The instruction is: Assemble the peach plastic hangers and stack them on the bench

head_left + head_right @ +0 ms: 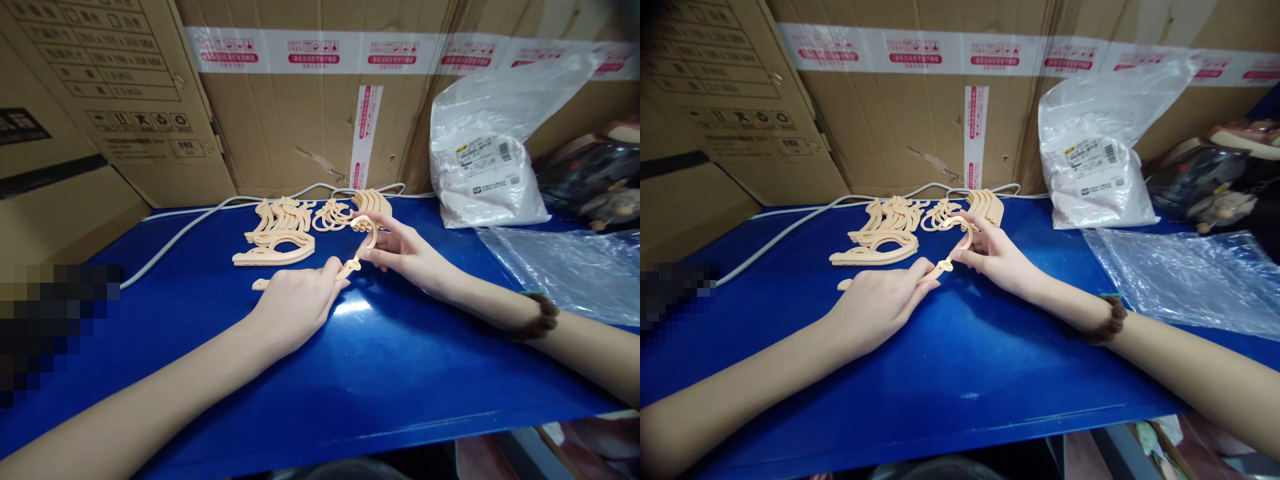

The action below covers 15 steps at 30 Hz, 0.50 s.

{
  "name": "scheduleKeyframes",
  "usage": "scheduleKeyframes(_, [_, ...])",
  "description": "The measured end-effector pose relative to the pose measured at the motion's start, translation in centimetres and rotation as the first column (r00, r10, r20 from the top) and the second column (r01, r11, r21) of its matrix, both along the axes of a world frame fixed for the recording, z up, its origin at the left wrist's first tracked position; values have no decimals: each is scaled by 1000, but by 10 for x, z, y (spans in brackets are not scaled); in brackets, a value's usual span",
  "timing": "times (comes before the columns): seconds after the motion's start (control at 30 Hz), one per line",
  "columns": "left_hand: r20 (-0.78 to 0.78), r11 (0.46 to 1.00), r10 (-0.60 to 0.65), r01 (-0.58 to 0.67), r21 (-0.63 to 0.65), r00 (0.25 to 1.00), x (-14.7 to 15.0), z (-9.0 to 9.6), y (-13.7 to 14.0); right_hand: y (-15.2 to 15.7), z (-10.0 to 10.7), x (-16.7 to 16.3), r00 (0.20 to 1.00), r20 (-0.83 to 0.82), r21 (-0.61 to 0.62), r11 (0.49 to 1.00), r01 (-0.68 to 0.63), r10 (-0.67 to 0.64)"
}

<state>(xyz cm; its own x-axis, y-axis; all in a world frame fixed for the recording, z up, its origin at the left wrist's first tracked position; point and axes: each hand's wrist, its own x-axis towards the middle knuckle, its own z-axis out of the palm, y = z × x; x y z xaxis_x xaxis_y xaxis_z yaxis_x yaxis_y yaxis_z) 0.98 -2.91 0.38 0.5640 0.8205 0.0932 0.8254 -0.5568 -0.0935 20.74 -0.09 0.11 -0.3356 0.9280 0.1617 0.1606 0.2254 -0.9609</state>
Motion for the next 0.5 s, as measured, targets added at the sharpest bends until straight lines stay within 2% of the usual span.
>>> scheduleKeyframes(0.13, [-18, 1000, -1, 1, -15, 1000, 0, 0, 0, -2, 2, -1, 1000, 19, 65, 998, -1, -1])
scheduleKeyframes(0.5, [1, 1000, -10, 10, -28, 1000, -1, 2, 0, -5, 5, -2, 998, 67, 119, 993, -21, 13])
